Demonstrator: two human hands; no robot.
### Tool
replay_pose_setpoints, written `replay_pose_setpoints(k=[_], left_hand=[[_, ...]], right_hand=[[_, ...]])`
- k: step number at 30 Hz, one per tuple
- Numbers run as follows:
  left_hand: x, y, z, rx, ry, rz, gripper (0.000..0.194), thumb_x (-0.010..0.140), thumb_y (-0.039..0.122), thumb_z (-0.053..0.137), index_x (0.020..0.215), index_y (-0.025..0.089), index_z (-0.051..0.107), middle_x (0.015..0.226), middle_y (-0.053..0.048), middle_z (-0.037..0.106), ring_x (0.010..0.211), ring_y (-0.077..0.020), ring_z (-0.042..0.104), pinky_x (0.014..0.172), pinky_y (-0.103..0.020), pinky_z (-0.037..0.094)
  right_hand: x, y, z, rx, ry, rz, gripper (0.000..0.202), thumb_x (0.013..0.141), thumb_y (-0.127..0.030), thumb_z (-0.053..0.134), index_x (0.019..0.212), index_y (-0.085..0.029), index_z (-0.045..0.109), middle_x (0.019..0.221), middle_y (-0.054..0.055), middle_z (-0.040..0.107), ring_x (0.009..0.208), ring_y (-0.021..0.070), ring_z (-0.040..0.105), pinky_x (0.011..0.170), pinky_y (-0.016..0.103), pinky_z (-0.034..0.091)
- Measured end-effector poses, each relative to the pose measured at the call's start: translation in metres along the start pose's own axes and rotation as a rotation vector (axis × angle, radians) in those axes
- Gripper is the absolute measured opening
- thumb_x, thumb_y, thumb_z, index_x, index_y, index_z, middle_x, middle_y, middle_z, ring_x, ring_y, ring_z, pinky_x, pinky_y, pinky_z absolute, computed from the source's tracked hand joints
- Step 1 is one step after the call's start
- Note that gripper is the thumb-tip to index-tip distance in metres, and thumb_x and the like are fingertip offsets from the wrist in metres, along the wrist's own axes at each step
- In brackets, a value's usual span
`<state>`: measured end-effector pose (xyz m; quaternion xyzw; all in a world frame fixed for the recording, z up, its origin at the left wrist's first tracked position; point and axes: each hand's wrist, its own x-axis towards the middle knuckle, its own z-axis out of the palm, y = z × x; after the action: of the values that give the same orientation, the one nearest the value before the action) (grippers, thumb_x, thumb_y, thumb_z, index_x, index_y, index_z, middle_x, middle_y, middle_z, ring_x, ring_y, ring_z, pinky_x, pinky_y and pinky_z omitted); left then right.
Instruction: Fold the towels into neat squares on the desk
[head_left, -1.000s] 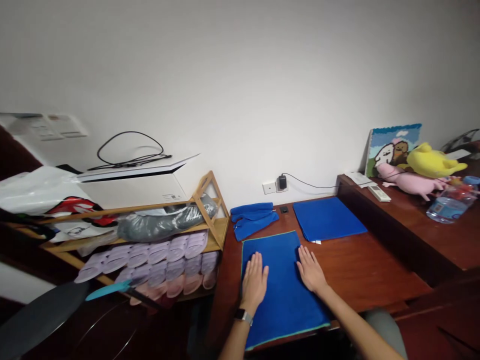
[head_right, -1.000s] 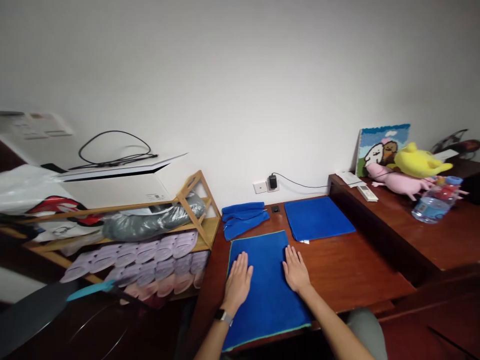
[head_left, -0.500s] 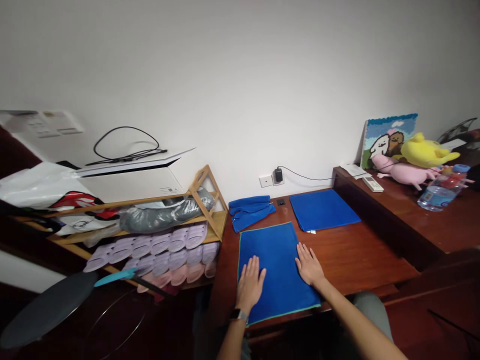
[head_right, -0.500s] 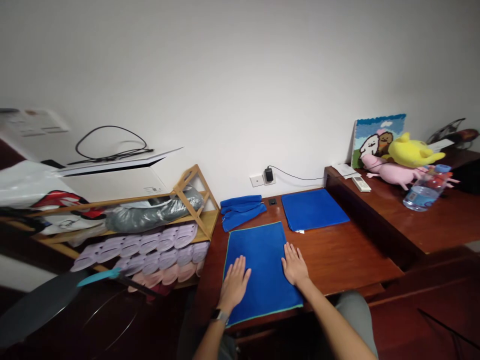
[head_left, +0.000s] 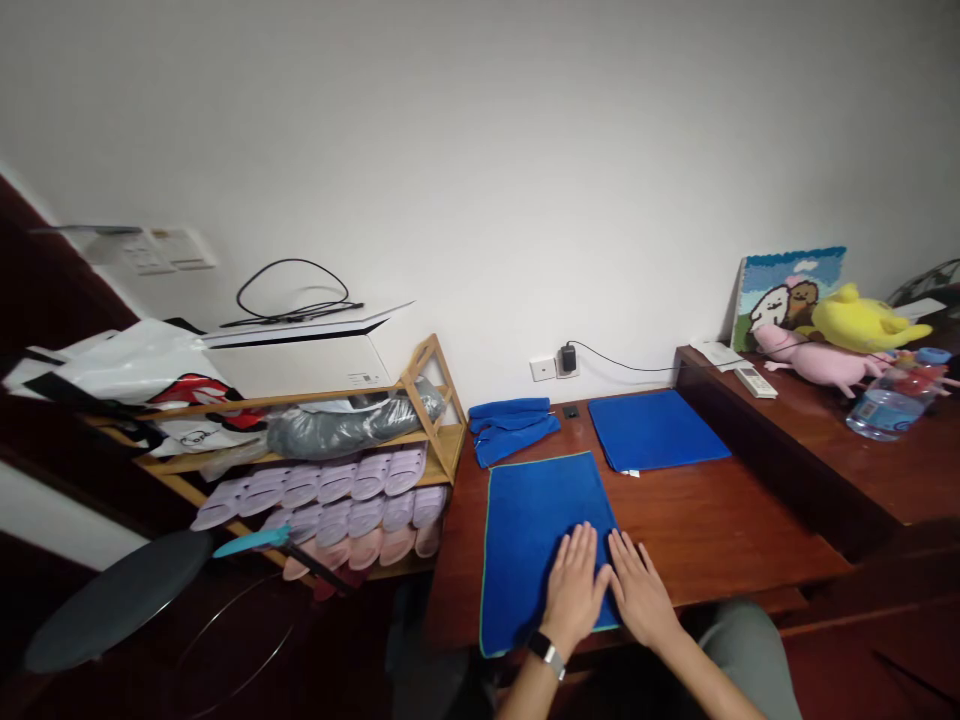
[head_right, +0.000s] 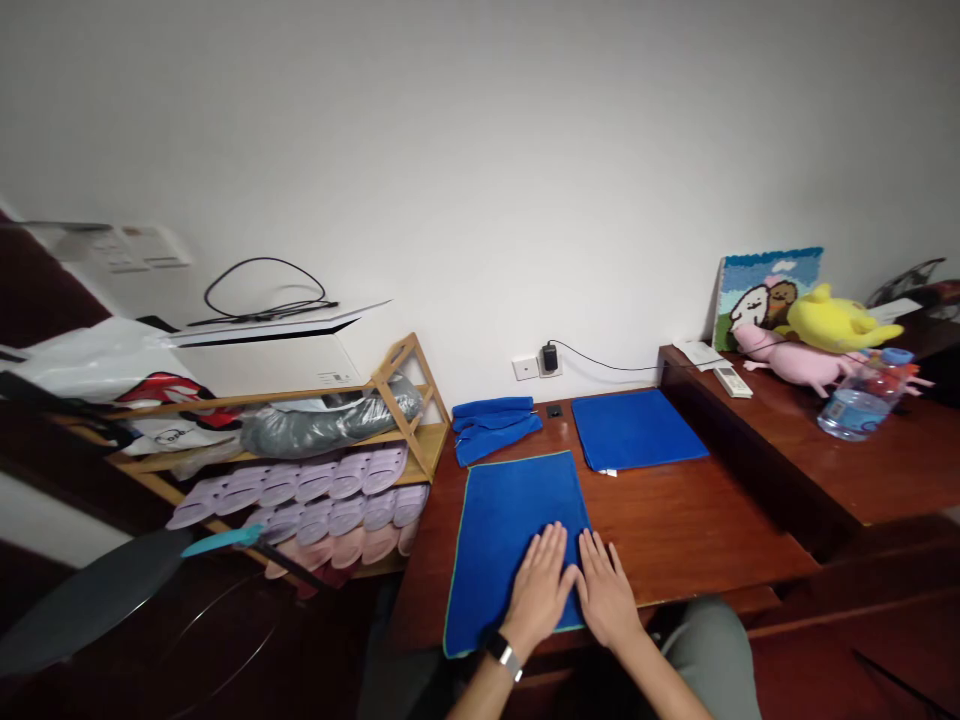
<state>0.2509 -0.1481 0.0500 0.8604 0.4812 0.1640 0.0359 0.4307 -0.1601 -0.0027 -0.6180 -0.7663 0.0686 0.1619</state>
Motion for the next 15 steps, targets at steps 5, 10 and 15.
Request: replay_pose_setpoints(k=[5, 10, 15], left_hand=[[-0.013, 0.005, 0.016, -0.009, -0.083, 0.016, 0.064, 0.11, 0.048, 0.027, 0.168, 0.024, 0.013, 0.17, -0.006, 0.031, 0.158, -0.0235, 0.029, 0.129, -0.049, 0.031], [-0.078, -0.086, -0.011, 0.122, -0.035, -0.167, 0.064, 0.109, 0.048, 0.035, 0.167, 0.028, 0.017, 0.168, -0.006, 0.036, 0.155, -0.0258, 0.036, 0.125, -0.051, 0.037], [-0.135, -0.136, -0.041, 0.194, 0.071, -0.211, 0.068, 0.106, 0.043, 0.044, 0.167, 0.03, 0.017, 0.165, -0.005, 0.044, 0.15, -0.0245, 0.045, 0.119, -0.049, 0.046]], right_hand=[[-0.016, 0.004, 0.012, -0.015, -0.009, -0.022, 0.062, 0.108, -0.044, 0.025, 0.165, -0.022, 0.026, 0.17, 0.003, 0.029, 0.158, 0.0252, 0.026, 0.129, 0.05, 0.025], [-0.011, -0.002, 0.005, 0.009, 0.015, 0.008, 0.064, 0.108, -0.052, 0.026, 0.165, -0.024, 0.027, 0.169, 0.003, 0.031, 0.157, 0.0262, 0.029, 0.129, 0.05, 0.026], [-0.013, -0.01, -0.012, 0.039, -0.03, 0.026, 0.065, 0.108, -0.053, 0.028, 0.164, -0.022, 0.033, 0.169, 0.004, 0.032, 0.157, 0.027, 0.029, 0.129, 0.051, 0.026]])
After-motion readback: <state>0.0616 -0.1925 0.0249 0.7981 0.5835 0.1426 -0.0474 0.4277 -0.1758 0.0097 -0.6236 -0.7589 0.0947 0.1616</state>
